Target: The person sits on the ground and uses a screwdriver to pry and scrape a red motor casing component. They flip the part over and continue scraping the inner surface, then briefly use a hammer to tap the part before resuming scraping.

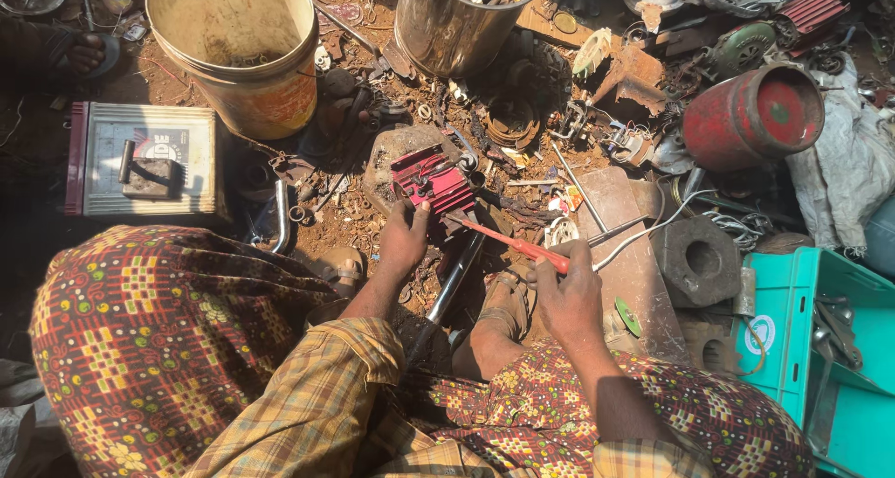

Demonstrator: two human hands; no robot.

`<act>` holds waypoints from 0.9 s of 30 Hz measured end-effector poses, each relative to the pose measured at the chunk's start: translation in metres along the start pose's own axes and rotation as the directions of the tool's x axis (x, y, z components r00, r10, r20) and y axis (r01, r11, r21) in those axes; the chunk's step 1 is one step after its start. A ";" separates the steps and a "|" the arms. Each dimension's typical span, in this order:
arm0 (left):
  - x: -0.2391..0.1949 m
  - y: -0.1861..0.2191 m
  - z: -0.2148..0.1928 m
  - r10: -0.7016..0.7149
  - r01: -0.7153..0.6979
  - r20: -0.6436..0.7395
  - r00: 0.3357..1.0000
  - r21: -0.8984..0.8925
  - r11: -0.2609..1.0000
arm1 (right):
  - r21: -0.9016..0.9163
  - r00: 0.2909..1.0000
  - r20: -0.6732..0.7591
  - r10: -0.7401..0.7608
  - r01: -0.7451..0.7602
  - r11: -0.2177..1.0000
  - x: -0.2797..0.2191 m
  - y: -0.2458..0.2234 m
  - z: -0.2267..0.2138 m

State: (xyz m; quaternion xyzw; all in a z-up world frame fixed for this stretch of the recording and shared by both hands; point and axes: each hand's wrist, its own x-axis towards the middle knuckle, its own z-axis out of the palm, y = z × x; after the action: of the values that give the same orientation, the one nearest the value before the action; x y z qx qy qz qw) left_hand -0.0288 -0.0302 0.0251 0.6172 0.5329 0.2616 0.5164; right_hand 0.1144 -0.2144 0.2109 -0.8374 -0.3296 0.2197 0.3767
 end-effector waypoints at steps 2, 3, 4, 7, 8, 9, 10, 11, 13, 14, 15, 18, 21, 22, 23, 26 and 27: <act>-0.001 0.003 -0.002 -0.015 0.015 0.025 1.000 -0.009 1.000 | -0.091 0.999 0.002 -0.038 0.038 0.995 -0.005 -0.002 -0.001; -0.002 0.003 -0.003 -0.023 0.023 0.039 0.999 -0.014 1.000 | -0.161 0.997 0.006 -0.079 0.079 0.984 -0.007 -0.002 -0.002; -0.002 0.005 -0.004 -0.036 0.037 0.046 0.998 -0.021 0.999 | -0.229 0.992 0.011 -0.123 0.122 0.966 -0.007 -0.004 -0.003; -0.001 0.008 -0.006 -0.053 0.056 0.062 0.997 -0.053 0.997 | -0.239 0.993 0.119 -0.003 0.031 0.971 -0.008 -0.008 -0.003; -0.001 0.008 -0.007 -0.045 0.049 0.061 0.997 -0.073 0.996 | -0.253 0.990 0.137 -0.041 0.075 0.965 -0.008 -0.009 -0.003; -0.001 0.007 -0.007 -0.036 0.042 0.060 0.998 -0.093 0.995 | -0.267 0.984 0.157 -0.079 0.119 0.956 -0.009 -0.009 -0.003; -0.002 0.006 -0.008 -0.040 0.045 0.066 0.997 -0.074 0.996 | -0.278 0.977 0.178 -0.115 0.162 0.947 -0.010 -0.009 -0.002; -0.003 0.006 -0.008 -0.044 0.048 0.072 0.996 -0.055 0.997 | -0.264 0.975 0.180 -0.130 0.175 0.948 -0.012 -0.010 -0.002; 0.001 0.008 -0.009 -0.049 0.053 0.085 0.995 -0.041 0.998 | -0.234 0.970 0.174 -0.168 0.206 0.950 -0.012 -0.011 -0.002; 0.001 0.009 -0.009 -0.058 0.063 0.091 0.994 -0.048 0.997 | -0.243 0.974 0.170 -0.149 0.188 0.952 -0.013 -0.012 -0.002; 0.001 0.009 -0.010 -0.067 0.073 0.097 0.993 -0.054 0.996 | -0.252 0.977 0.167 -0.131 0.170 0.952 -0.013 -0.012 -0.002; 0.001 0.009 -0.011 -0.057 0.066 0.098 0.994 -0.084 0.994 | -0.253 0.974 0.162 -0.156 0.194 0.948 -0.013 -0.013 -0.001; 0.001 0.009 -0.011 -0.066 0.071 0.090 0.994 -0.048 0.996 | -0.242 0.963 0.160 -0.218 0.252 0.937 -0.013 -0.013 0.001; 0.001 0.009 -0.011 -0.053 0.058 0.090 0.995 -0.053 0.997 | -0.238 0.958 0.160 -0.239 0.273 0.932 -0.012 -0.013 0.001; 0.002 0.009 -0.011 -0.040 0.046 0.089 0.995 -0.058 0.997 | -0.250 0.958 0.162 -0.237 0.273 0.929 -0.012 -0.013 0.001; 0.003 0.009 -0.012 -0.042 0.048 0.102 0.994 -0.054 0.997 | -0.280 0.957 0.165 -0.238 0.277 0.919 -0.013 -0.014 0.001; 0.003 0.009 -0.012 -0.050 0.056 0.108 0.993 -0.049 0.997 | -0.287 0.956 0.165 -0.242 0.281 0.916 -0.014 -0.014 0.001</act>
State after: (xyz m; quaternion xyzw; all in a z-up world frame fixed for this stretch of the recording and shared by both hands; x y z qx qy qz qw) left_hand -0.0346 -0.0226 0.0367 0.6023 0.5135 0.2283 0.5669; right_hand 0.0988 -0.2168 0.2224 -0.8184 -0.4919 0.1658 0.2464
